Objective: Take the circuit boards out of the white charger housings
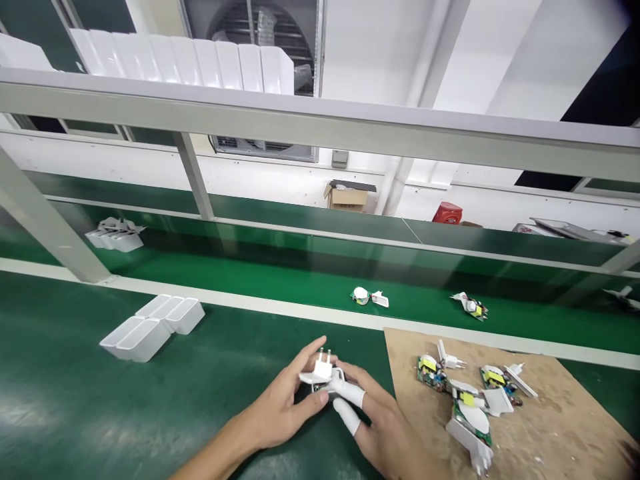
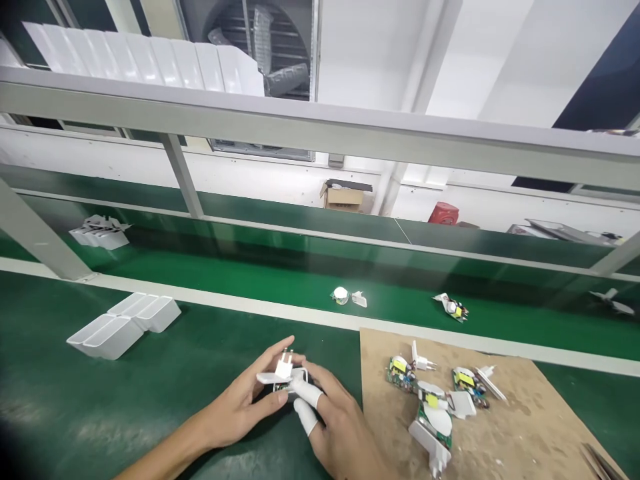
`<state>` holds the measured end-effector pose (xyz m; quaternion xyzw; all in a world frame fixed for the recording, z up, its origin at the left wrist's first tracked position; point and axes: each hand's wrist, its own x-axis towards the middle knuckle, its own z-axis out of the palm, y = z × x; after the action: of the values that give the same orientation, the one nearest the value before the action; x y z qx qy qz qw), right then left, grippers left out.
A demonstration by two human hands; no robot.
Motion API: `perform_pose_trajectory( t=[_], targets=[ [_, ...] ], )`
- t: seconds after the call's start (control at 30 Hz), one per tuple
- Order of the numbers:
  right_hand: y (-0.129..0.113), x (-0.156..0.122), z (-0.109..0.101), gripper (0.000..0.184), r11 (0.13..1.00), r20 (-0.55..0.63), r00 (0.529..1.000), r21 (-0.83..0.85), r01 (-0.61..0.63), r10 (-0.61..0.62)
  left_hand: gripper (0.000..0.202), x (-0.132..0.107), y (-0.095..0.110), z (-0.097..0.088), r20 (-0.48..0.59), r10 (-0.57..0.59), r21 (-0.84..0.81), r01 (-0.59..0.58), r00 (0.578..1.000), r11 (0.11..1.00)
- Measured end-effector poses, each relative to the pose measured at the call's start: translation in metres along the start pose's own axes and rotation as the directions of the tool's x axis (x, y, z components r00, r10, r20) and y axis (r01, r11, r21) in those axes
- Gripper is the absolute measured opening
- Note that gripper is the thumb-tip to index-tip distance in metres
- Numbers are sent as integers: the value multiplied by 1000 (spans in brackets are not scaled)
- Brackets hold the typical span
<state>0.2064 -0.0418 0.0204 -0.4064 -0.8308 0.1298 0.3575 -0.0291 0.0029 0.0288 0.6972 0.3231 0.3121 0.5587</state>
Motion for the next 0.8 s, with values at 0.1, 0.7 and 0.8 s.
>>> perform_pose_trajectory(
  t=[0.1,0.7,0.8],
  targets=[
    [1,4,3,51,990,-118,984,-54,130,-135,77,-1,0,-4,-69,35,56,-31,997,998],
    [-10,7,6,36,996,-192,980,53,70,-58,88,-4,2,-3,-172,366,411,-271,915,870],
    [-11,7,6,35,999,-127,991,28,34,-31,93,-5,2,-2,-173,380,406,-285,909,868]
  ],
)
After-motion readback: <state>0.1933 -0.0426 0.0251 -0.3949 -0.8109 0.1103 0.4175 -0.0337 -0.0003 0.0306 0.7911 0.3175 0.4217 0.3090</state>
